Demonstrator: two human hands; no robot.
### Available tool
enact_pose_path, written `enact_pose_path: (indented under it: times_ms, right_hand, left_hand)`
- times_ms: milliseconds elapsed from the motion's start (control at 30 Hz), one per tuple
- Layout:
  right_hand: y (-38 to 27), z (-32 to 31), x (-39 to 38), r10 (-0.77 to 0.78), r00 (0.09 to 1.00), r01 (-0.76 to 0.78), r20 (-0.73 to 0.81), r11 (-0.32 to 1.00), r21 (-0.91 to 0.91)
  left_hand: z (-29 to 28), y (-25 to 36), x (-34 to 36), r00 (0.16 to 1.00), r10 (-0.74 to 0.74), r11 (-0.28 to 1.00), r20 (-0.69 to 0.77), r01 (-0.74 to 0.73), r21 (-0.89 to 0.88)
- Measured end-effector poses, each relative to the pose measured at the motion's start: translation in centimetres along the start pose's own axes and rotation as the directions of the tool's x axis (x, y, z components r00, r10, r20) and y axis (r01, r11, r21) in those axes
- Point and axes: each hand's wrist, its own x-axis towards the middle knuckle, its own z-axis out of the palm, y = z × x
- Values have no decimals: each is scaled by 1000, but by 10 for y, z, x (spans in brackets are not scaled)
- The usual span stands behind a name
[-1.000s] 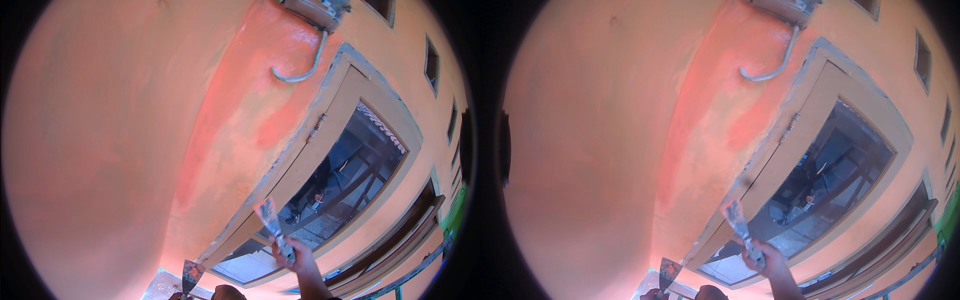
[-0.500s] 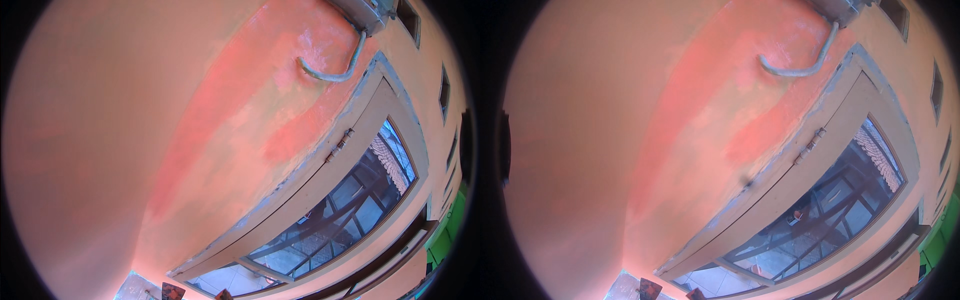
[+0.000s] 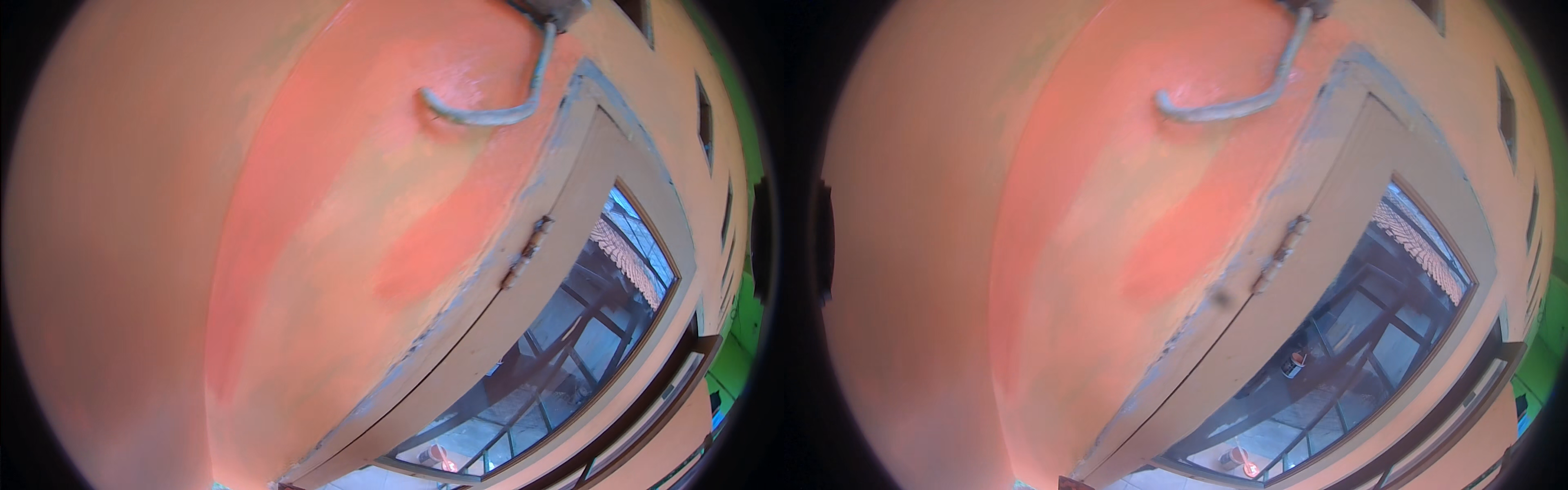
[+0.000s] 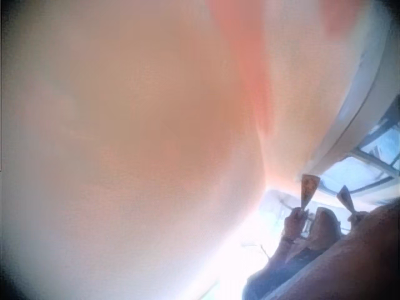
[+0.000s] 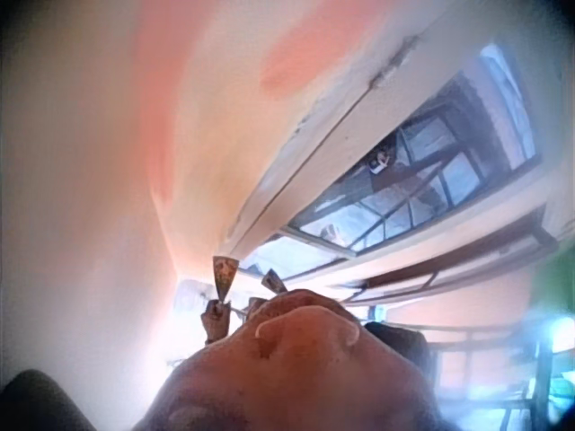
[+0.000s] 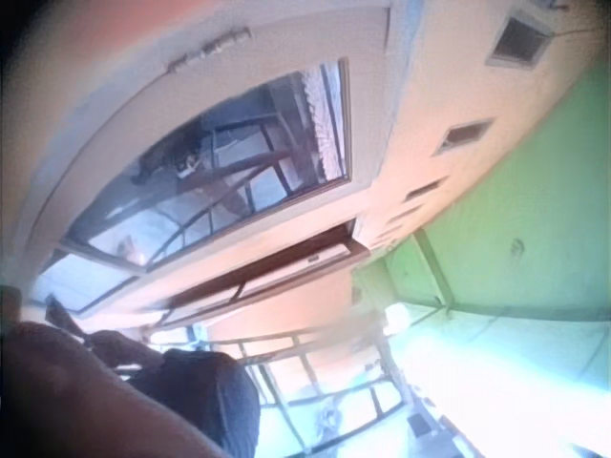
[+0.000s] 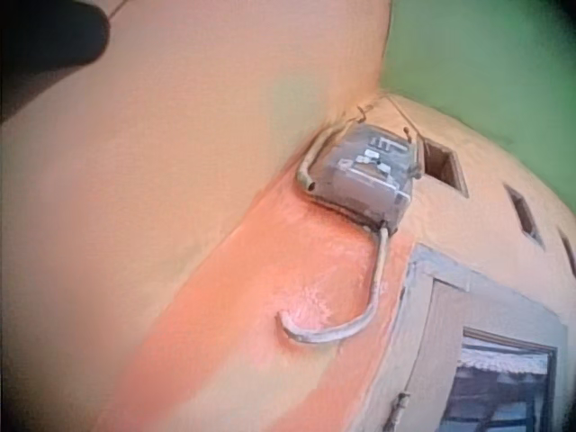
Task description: The person uses a small putty knife to apply plaster to the wall around a door frame, repeatedly transferring material from a larger trowel to the small knife and smoothing the surface. The work focuses on the upper section of the door frame and adjacent wall area.
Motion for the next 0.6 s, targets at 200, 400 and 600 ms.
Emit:
enact_pose_path:
  times_ms: [200,400,600]
  right_hand:
    - [-7,-1,0,-112,989,112,98,994,6]
    - [-13,2,-7,-226,956,225,185,974,27]
    - [-20,10,-16,-325,921,337,213,941,-23]
  left_hand:
    - [-11,36,17,988,150,988,-25,-149,34]
    - [-30,80,25,974,226,974,-9,-226,-1]
    - [-40,119,12,960,277,956,27,-278,91]
